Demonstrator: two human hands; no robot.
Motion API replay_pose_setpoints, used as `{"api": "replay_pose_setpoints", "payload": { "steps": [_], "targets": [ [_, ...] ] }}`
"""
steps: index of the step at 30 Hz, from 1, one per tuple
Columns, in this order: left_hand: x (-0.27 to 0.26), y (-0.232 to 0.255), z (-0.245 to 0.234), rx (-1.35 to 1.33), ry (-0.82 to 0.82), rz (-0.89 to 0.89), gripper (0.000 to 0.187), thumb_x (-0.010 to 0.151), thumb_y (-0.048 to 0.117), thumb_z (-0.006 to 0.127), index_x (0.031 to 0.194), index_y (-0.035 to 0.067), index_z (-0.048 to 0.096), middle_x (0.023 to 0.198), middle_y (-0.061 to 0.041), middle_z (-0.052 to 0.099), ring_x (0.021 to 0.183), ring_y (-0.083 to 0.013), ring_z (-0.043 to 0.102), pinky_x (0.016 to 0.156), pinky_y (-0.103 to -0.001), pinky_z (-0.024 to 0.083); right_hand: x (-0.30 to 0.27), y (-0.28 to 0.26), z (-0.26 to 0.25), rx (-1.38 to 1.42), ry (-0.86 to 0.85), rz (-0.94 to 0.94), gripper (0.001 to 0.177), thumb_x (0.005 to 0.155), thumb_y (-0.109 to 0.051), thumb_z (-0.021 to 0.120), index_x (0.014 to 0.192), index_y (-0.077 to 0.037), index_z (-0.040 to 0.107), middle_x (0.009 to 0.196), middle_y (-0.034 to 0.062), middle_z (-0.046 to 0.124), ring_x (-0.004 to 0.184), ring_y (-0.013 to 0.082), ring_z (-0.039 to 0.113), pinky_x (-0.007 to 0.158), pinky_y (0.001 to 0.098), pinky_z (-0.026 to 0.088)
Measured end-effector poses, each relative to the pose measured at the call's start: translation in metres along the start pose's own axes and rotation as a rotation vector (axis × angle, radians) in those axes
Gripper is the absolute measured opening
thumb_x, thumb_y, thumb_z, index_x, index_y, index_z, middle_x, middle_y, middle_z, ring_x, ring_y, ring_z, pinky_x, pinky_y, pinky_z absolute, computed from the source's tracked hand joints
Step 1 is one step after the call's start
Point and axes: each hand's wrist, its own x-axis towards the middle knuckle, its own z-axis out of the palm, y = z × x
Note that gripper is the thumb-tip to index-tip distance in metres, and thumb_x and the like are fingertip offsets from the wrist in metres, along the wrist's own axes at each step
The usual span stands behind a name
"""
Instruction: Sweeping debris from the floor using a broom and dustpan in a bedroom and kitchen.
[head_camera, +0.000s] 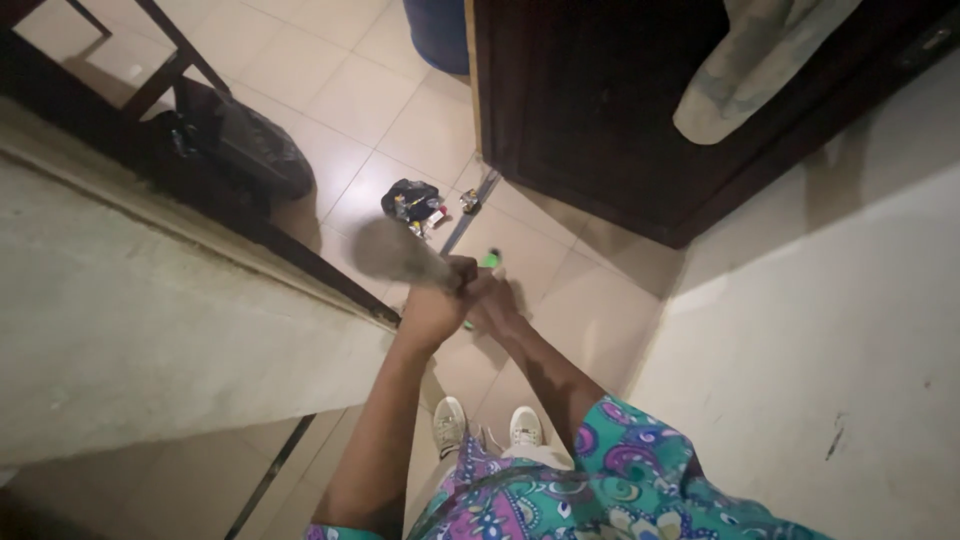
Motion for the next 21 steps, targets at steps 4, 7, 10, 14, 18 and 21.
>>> {"api": "replay_pose_setpoints", "payload": {
  "steps": [4,7,10,14,18,21],
  "targets": [
    [-0.006,0.021,-0.004,0.111,0.035,-0.09,0.037,0.096,0.029,0.072,0.075,-0.002,0.067,0.064,-0.013,0.062,0.058,-0.0188,0.058,0.06,-0.036,0.048,-0.02,-0.024,-0.023,-0.076,0.066,-0.009,0.027,0.097,-0.036,0.059,0.106,-0.012,0.071,0.094,0.0196,0.075,0.09,0.0402,0.07,0.074,0.0508,0.054],
    [-0.006,0.033,0.002,-0.049,0.049,-0.178,0.035,0.093,0.031,0.071,0.075,0.001,0.069,0.061,-0.008,0.065,0.057,-0.0157,0.06,0.058,-0.034,0.049,-0.027,-0.023,-0.034,-0.073,-0.011,0.113,0.031,0.093,-0.038,0.06,0.092,-0.009,0.071,0.083,0.0214,0.073,0.082,0.0422,0.071,0.073,0.0524,0.054],
    [-0.003,0.034,0.017,-0.021,0.015,-0.155,0.036,0.093,0.031,0.074,0.078,-0.001,0.07,0.064,-0.011,0.064,0.059,-0.0185,0.058,0.059,-0.035,0.048,-0.029,-0.006,-0.027,-0.018,-0.049,0.14,0.031,0.096,-0.036,0.058,0.107,-0.01,0.067,0.091,0.0154,0.074,0.09,0.0352,0.071,0.076,0.0472,0.054],
    [-0.003,0.038,0.029,-0.004,-0.01,-0.019,0.029,0.079,0.026,0.082,0.087,-0.001,0.076,0.073,-0.013,0.072,0.069,-0.019,0.066,0.068,-0.034,0.054,-0.021,0.038,0.014,0.744,0.056,0.048,0.03,0.107,-0.036,0.052,0.125,-0.012,0.055,0.115,0.0031,0.061,0.114,0.0164,0.061,0.095,0.0334,0.049],
    [-0.006,0.056,0.021,0.062,0.138,0.107,0.034,0.07,0.023,0.089,0.091,0.0,0.077,0.08,-0.012,0.074,0.075,-0.0181,0.07,0.073,-0.033,0.055,-0.013,0.016,-0.007,0.773,-0.008,0.093,0.034,0.106,-0.035,0.052,0.131,-0.011,0.053,0.119,0.0036,0.061,0.116,0.0158,0.061,0.098,0.0313,0.048],
    [-0.011,0.09,-0.002,-0.082,0.097,-0.077,0.033,0.076,0.028,0.086,0.083,0.001,0.068,0.072,-0.006,0.068,0.066,-0.0136,0.064,0.064,-0.033,0.053,-0.008,-0.013,-0.023,0.798,-0.063,0.122,0.038,0.106,-0.034,0.053,0.135,-0.01,0.052,0.122,0.0039,0.062,0.117,0.0153,0.061,0.099,0.0297,0.047]
  ]
}}
